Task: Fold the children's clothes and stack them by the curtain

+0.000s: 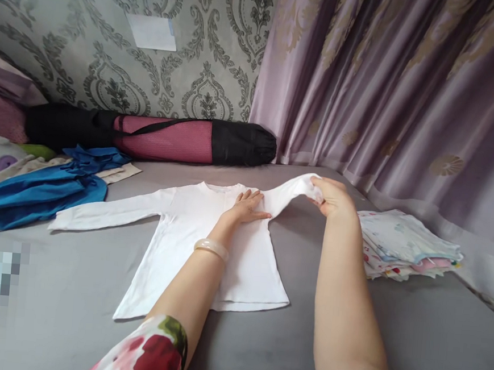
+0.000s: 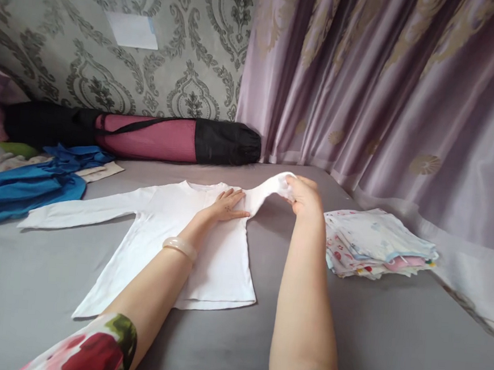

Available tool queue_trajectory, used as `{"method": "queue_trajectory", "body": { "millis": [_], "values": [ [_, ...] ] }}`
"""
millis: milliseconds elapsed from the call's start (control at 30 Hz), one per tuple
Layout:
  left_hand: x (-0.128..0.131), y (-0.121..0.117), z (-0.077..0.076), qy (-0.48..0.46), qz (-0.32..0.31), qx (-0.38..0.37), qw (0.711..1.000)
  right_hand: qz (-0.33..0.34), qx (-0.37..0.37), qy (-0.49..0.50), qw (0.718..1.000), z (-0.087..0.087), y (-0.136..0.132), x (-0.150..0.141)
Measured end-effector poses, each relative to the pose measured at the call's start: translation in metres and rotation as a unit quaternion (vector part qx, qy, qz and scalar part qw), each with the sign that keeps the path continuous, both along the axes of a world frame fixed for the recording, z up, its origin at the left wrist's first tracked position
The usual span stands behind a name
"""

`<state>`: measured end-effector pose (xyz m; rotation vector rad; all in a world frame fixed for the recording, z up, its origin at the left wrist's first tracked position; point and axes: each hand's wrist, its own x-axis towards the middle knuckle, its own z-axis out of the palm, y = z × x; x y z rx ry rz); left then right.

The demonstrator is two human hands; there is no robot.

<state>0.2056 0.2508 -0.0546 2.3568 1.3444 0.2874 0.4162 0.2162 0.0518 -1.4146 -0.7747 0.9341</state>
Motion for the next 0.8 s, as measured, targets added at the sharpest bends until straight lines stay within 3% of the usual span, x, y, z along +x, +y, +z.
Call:
{"method": "queue_trajectory", "body": {
  "millis": [167,400,567,800],
  "values": [
    [0.002,-0.001,0.002,0.001,-0.002,-0.007,1.0,0.053,0.016,0.199,0.978,0.02,0.014,-0.041],
    [0.006,-0.005,0.008,0.004,0.018,-0.014,1.0,0.142,0.042,0.208,0.967,0.001,0.021,-0.089],
    [0.002,-0.001,0.007,0.014,0.026,-0.004,1.0,0.146,0.058,0.173,0.972,-0.004,0.024,-0.08],
    [0.005,-0.002,0.004,0.034,0.034,-0.013,0.999,0.085,0.079,0.179,0.977,-0.006,0.034,-0.05]
  ]
}}
